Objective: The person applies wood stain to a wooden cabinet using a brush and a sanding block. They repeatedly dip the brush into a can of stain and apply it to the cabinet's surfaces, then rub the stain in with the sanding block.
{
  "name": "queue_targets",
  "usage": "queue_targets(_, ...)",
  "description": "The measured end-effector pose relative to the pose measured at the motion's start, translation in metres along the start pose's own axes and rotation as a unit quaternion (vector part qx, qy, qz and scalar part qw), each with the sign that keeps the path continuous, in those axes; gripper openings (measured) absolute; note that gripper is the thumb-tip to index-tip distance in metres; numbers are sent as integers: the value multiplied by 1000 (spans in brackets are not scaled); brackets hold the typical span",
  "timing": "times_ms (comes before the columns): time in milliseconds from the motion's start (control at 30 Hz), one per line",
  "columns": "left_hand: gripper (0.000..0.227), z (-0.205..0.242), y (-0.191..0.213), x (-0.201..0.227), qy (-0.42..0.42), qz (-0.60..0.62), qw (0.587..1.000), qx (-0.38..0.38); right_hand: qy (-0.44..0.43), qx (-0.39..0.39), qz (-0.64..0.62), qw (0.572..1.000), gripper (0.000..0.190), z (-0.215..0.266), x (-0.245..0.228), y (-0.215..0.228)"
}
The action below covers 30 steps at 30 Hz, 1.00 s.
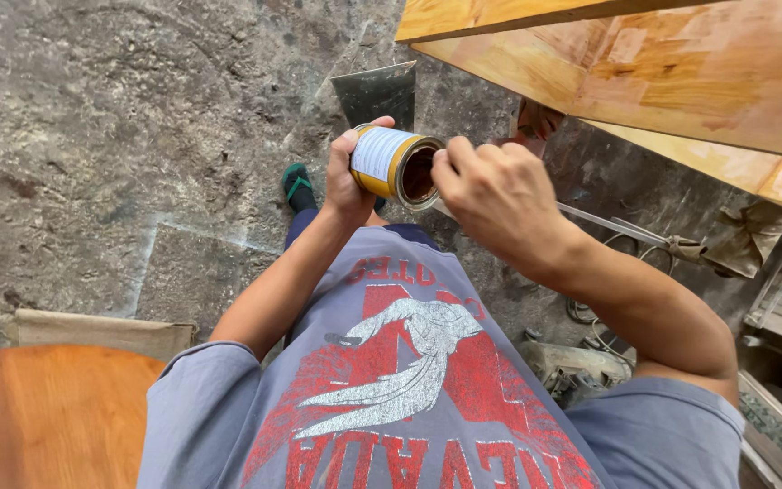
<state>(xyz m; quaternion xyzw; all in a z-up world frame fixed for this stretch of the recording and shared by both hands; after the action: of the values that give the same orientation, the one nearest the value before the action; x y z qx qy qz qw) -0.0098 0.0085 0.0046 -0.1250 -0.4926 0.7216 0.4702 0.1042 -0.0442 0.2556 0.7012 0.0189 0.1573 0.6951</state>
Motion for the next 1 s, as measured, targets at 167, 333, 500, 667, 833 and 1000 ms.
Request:
queue_targets(167,60,4,1,1,6,1,1000,-15,-38,27,-204,978,17,5,18,-31)
queue_targets(333,62,2,11,12,1,20,1000,5,-165,47,-413,894,17,42,62,-16)
queue_targets(500,62,-2,18,10,12,20,999,30,-287,34,-414,863,22,83,79,-8)
queue_targets(667,60,3,23,-2,36,-2,999,30,-274,19,-328,904,18,127,96,-4)
queue_targets(833,57,1,34,-19,63,-4,996,65,-260,24,-119,958,12,183,175,-3)
queue_targets(1000,57,11,33,-29,110,-6,991,72,-177,0,145,973,10,192,248,2)
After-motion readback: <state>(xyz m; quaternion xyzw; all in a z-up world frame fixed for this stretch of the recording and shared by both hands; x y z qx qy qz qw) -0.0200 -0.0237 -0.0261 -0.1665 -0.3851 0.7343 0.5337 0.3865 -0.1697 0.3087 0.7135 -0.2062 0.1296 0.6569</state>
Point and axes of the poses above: each hand's wrist, its own z-axis away from the middle knuckle, its own y-axis out of the back of the hand, x = y × z, the point moved 2 cm from there along -z, towards the middle knuckle, and after that the axes turned 11 degrees about x, right-handed, at the moved point
